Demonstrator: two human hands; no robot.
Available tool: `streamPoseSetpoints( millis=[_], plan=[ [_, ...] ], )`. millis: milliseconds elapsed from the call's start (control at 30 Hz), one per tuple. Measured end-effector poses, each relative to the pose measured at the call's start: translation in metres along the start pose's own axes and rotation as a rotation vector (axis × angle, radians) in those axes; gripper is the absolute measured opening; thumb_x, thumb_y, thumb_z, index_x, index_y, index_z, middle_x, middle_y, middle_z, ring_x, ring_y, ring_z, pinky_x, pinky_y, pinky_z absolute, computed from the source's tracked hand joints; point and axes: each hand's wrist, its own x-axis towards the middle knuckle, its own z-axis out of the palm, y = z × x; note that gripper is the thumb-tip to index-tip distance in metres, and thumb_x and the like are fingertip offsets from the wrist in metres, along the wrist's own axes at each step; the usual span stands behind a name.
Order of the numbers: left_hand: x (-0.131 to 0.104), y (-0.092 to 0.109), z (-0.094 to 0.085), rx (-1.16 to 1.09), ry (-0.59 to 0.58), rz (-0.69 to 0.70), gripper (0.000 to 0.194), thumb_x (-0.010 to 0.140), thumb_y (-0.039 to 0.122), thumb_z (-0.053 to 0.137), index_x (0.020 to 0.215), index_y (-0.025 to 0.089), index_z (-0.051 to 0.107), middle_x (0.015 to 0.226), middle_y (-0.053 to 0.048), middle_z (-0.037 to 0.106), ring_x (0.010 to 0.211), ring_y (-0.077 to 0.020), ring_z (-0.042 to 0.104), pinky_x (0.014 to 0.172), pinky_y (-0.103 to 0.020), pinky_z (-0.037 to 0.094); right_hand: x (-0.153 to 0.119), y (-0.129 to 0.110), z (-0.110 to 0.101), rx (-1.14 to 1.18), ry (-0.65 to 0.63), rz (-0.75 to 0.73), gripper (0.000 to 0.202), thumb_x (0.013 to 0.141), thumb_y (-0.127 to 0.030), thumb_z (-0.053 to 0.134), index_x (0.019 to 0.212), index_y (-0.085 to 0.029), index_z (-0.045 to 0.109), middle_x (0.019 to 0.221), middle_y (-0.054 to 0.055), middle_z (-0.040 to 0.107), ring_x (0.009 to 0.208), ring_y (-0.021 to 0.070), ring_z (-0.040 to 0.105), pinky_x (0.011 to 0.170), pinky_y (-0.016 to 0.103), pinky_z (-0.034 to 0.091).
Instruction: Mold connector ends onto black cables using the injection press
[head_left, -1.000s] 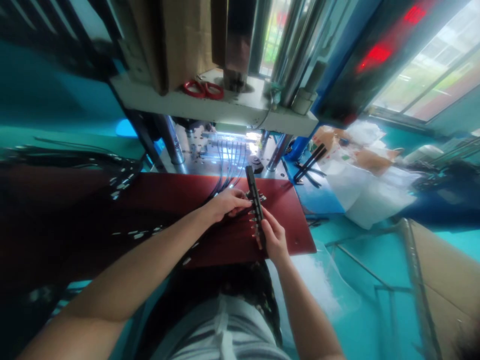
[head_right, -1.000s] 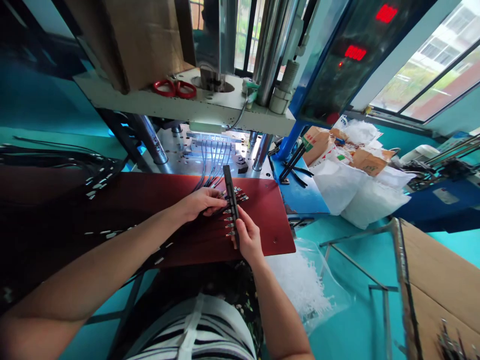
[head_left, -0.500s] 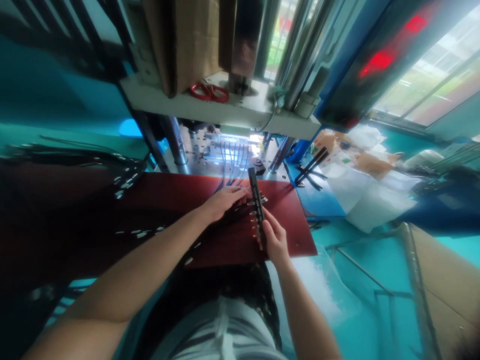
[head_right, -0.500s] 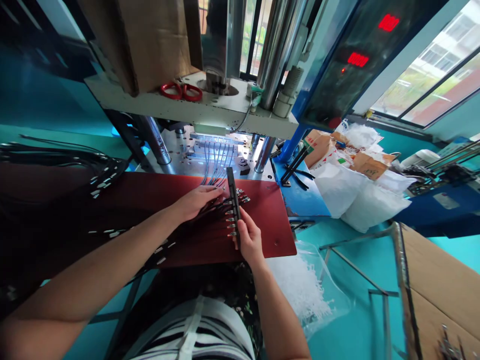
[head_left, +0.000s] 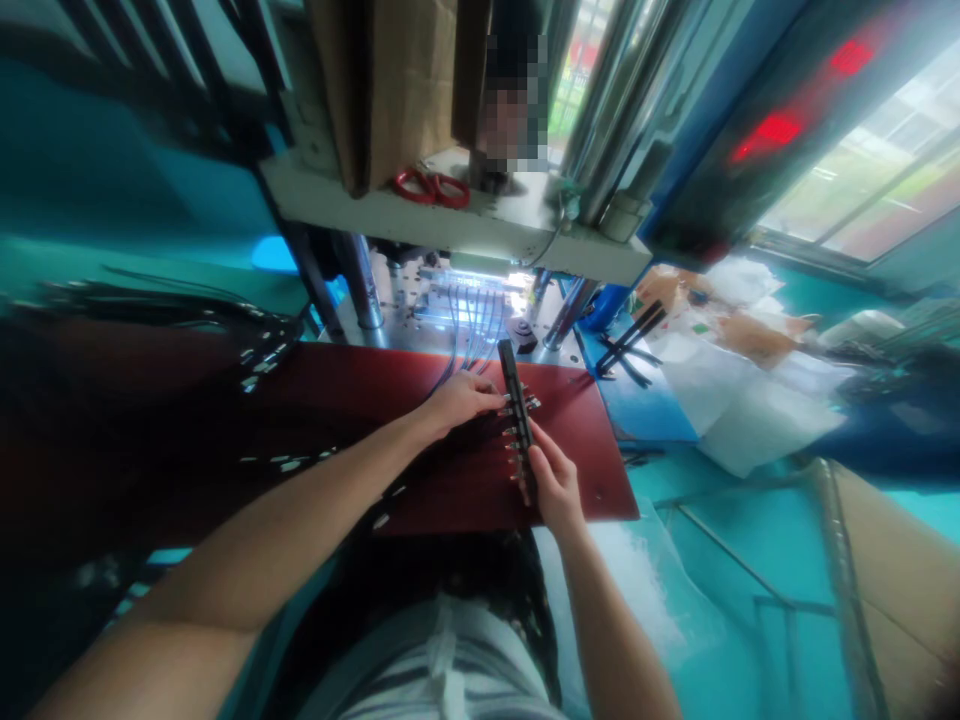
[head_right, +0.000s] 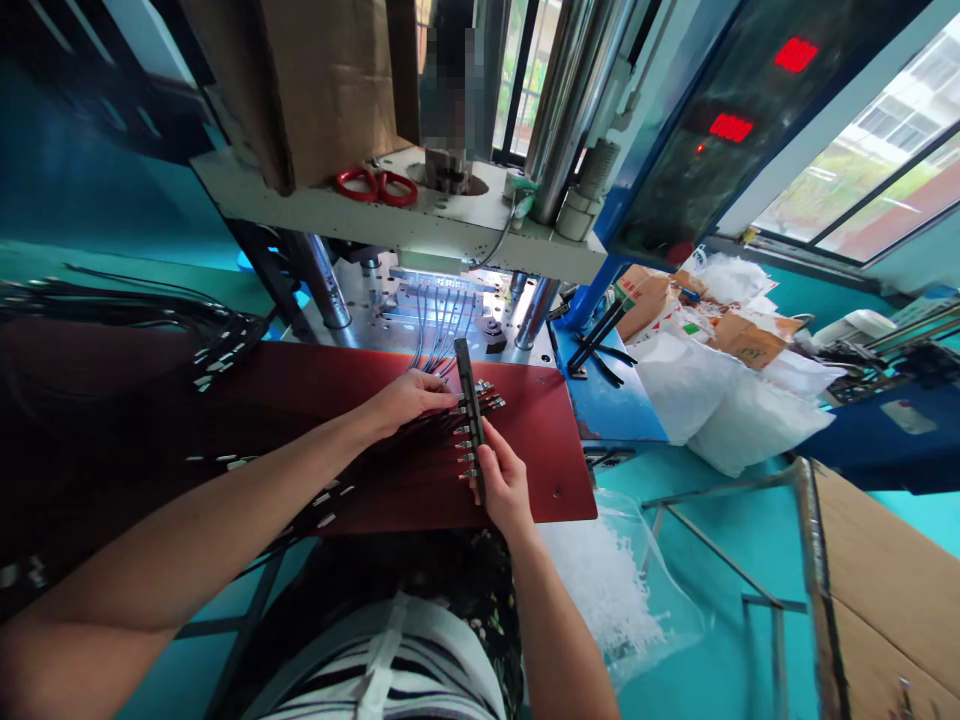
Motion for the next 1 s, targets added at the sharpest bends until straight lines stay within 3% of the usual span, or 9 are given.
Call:
streamPoseSetpoints(
  millis=[133, 300, 400, 467, 533, 600, 833, 1000],
  plan=[
    [0.000, -0.001, -0.002, 0.090, 0.028, 0.057, 0.022, 0.063, 0.030, 0.063, 0.050, 0.014, 0.058, 0.045, 0.003, 0.046, 0.050, -0.0109, 0.044, 0.053, -0.024, 0.032, -0.001, 0.000, 0.003, -0.102, -0.026, -0.024, 0.055, 0.083, -0.046, 0.053, 0.132, -0.022, 0.047, 0.051, -0.007, 0.047, 0.037, 0.0062, 0.042, 0.032, 0.017, 0.037],
    [-0.002, 0.006, -0.011, 0.125, -0.003, 0.101, 0.027, 0.070, 0.038, 0.060, 0.055, 0.015, 0.059, 0.052, 0.001, 0.052, 0.054, -0.0119, 0.049, 0.052, -0.023, 0.032, 0.000, -0.002, 0.004, -0.082, -0.020, -0.008, 0.055, 0.083, -0.046, 0.053, 0.131, -0.020, 0.048, 0.051, -0.007, 0.048, 0.037, 0.0058, 0.041, 0.032, 0.017, 0.035],
    [-0.001, 0.012, -0.020, -0.045, 0.057, 0.087, 0.034, 0.075, 0.048, 0.054, 0.071, 0.015, 0.060, 0.053, 0.001, 0.052, 0.049, -0.0102, 0.047, 0.047, -0.022, 0.031, 0.000, -0.003, 0.002, -0.023, 0.002, -0.001, 0.056, 0.082, -0.046, 0.055, 0.130, -0.018, 0.049, 0.050, -0.007, 0.048, 0.036, 0.0058, 0.041, 0.031, 0.017, 0.034],
    [-0.001, 0.013, -0.023, -0.236, 0.044, 0.040, 0.041, 0.077, 0.056, 0.048, 0.079, 0.016, 0.056, 0.044, 0.005, 0.041, 0.037, -0.0070, 0.035, 0.040, -0.020, 0.024, -0.001, -0.004, 0.002, -0.011, 0.006, 0.009, 0.056, 0.080, -0.046, 0.056, 0.129, -0.018, 0.050, 0.050, -0.007, 0.049, 0.035, 0.0059, 0.041, 0.031, 0.017, 0.033],
    [-0.001, 0.012, -0.022, -0.400, -0.013, -0.036, 0.044, 0.077, 0.061, 0.044, 0.081, 0.017, 0.050, 0.040, 0.009, 0.031, 0.032, -0.0052, 0.022, 0.036, -0.020, 0.016, -0.002, -0.006, 0.003, -0.010, 0.011, 0.015, 0.056, 0.080, -0.046, 0.057, 0.128, -0.017, 0.051, 0.049, -0.006, 0.049, 0.035, 0.0060, 0.041, 0.031, 0.017, 0.033],
    [-0.003, 0.009, -0.019, -0.445, -0.005, -0.076, 0.040, 0.076, 0.058, 0.045, 0.077, 0.018, 0.045, 0.042, 0.009, 0.031, 0.032, -0.0048, 0.022, 0.036, -0.019, 0.014, -0.003, -0.008, 0.003, -0.010, 0.016, 0.020, 0.056, 0.080, -0.045, 0.057, 0.128, -0.016, 0.051, 0.048, -0.006, 0.050, 0.035, 0.0060, 0.041, 0.031, 0.017, 0.033],
    [-0.006, 0.006, -0.012, 0.098, 0.108, 0.061, 0.024, 0.066, 0.036, 0.060, 0.059, 0.016, 0.049, 0.048, 0.005, 0.043, 0.046, -0.0072, 0.037, 0.047, -0.020, 0.027, -0.002, -0.006, 0.002, -0.012, -0.005, 0.026, 0.060, 0.078, -0.047, 0.058, 0.129, -0.015, 0.050, 0.051, -0.005, 0.053, 0.035, 0.0065, 0.042, 0.030, 0.018, 0.033],
    [-0.003, 0.005, -0.009, 0.195, 0.153, 0.109, 0.018, 0.064, 0.026, 0.057, 0.053, 0.016, 0.048, 0.052, 0.004, 0.047, 0.057, -0.0109, 0.045, 0.059, -0.024, 0.034, -0.001, -0.007, 0.001, -0.016, -0.012, 0.034, 0.060, 0.078, -0.047, 0.057, 0.128, -0.015, 0.051, 0.050, -0.005, 0.053, 0.035, 0.0071, 0.043, 0.031, 0.018, 0.033]
  ],
)
